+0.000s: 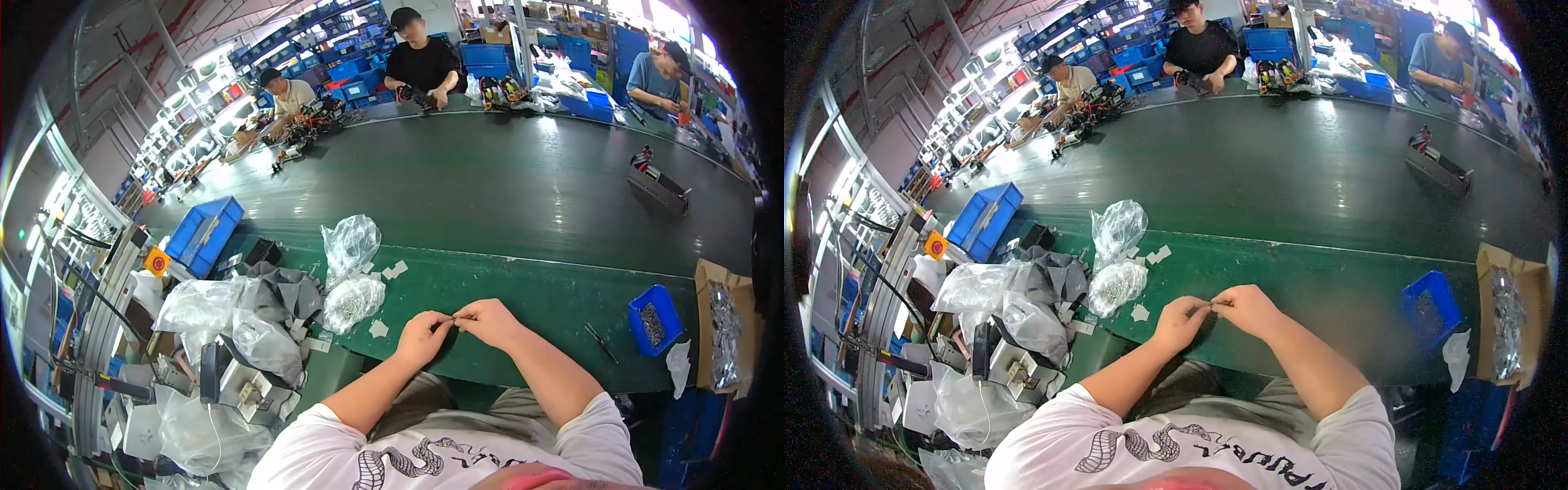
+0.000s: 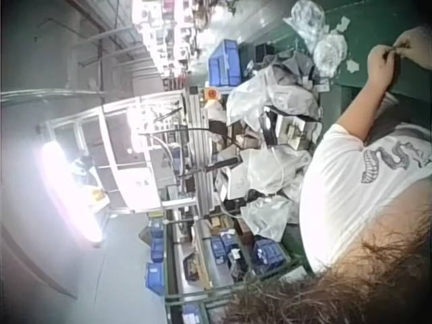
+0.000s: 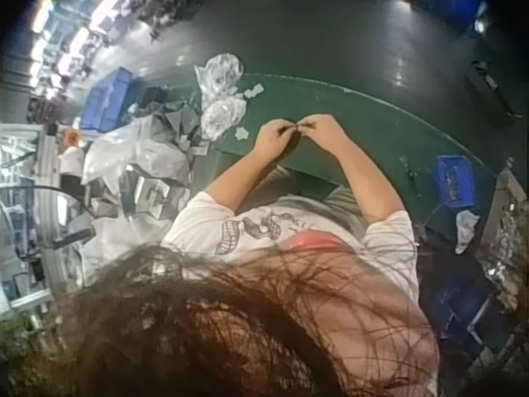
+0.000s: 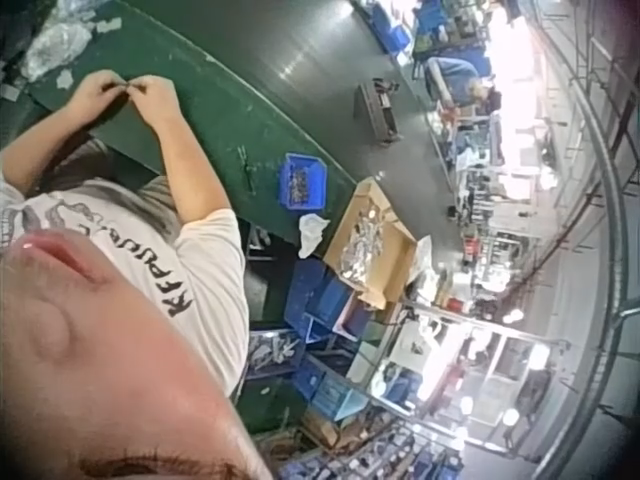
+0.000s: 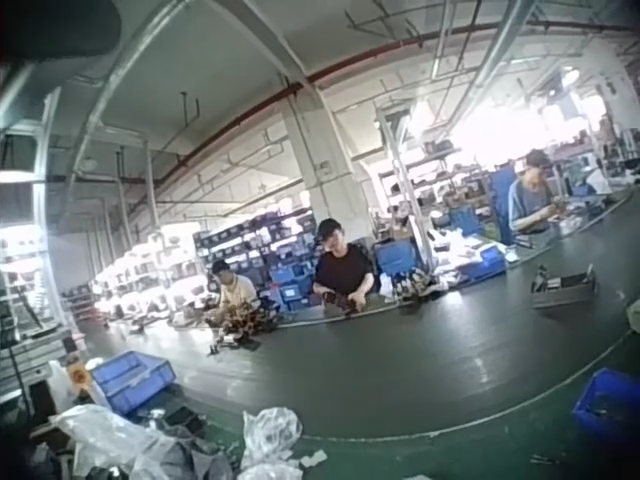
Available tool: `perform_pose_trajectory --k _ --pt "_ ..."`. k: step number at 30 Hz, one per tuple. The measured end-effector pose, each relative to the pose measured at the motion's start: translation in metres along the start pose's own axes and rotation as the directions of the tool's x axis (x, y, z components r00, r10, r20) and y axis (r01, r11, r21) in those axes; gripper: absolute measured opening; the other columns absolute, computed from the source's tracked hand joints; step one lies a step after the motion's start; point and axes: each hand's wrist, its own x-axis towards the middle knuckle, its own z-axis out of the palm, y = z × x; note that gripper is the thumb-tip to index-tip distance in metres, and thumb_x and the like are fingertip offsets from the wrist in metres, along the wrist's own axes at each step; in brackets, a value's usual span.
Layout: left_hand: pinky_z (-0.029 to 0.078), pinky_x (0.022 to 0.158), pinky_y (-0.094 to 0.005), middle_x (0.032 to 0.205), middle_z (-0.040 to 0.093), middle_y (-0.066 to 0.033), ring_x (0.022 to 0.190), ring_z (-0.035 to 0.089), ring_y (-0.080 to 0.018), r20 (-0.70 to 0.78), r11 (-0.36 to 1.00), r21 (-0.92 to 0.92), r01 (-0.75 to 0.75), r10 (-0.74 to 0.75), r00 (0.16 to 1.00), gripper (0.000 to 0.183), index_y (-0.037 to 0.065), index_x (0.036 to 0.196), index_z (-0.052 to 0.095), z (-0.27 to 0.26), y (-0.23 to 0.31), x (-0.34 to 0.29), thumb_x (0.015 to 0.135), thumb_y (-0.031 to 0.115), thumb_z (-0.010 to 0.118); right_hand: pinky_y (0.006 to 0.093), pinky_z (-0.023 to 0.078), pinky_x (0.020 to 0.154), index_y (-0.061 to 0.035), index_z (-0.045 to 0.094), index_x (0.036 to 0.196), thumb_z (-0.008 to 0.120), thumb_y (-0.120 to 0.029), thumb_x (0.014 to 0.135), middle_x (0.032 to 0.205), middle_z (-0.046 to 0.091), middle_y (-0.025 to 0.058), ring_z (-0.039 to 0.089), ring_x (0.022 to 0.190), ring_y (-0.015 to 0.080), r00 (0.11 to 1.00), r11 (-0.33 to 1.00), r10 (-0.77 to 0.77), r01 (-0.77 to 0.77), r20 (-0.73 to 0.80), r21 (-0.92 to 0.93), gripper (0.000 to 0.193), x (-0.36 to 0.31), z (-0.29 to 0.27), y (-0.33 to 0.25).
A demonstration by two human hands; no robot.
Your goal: Assembling electronic components into a housing and cleaning the surface.
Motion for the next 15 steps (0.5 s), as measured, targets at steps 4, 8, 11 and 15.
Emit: perform_pose_trajectory --k 4,8,11,15 --pt "0.053 0.075 -0.0337 0.094 0.072 -0.0151 0.086 0.07 -0.0266 0.063 0.996 -0.014 0.091 -0.09 0.994 0.016 0.002 0.1 0.072 -0.003 0.008 0.0 0.089 0.014 0.069 0.0327 0.054 0.072 -0.0037 0.074 0.103 0.068 -0.021 0.089 0.087 0.074 0.0126 0.071 0.079 0.0213 0.999 0.999 0.034 -0.034 0.037 -0.015 0.023 0.0 -0.002 -0.001" --pt "0.054 0.074 -0.0348 0.092 0.072 -0.013 0.084 0.07 -0.026 0.009 0.999 -0.024 0.032 -0.032 0.999 0.015 0.002 0.098 0.072 -0.001 0.008 -0.001 0.09 0.014 0.068 0.033 0.054 0.072 -0.0032 0.073 0.102 0.066 -0.021 0.09 0.086 0.074 0.0115 0.07 0.077 0.0217 0.999 0.996 0.005 -0.002 0.037 -0.084 0.023 0.0 -0.005 -0.003" --pt "0.052 0.077 -0.031 0.091 0.071 -0.0065 0.084 0.065 -0.0151 -0.008 0.953 -0.241 0.181 -0.189 0.982 0.015 0.001 0.101 0.07 0.0 0.005 0.012 0.093 0.013 0.065 0.0296 0.054 0.072 -0.0009 0.073 0.103 0.065 -0.014 0.091 0.083 0.073 0.0093 0.068 0.074 0.0155 0.999 0.997 -0.046 0.045 -0.015 -0.065 0.019 0.003 -0.009 0.0" --pt "0.046 0.075 -0.0302 0.097 0.065 -0.0034 0.085 0.056 -0.0135 -0.219 0.912 -0.401 0.092 -0.192 0.957 0.029 0.004 0.106 0.065 -0.028 -0.032 0.097 0.103 0.027 0.048 0.0287 0.054 0.07 0.0029 0.07 0.105 0.063 -0.012 0.094 0.085 0.071 0.0093 0.068 0.073 0.0146 0.995 0.997 0.04 -0.034 -0.091 0.063 0.02 0.002 -0.019 0.001"
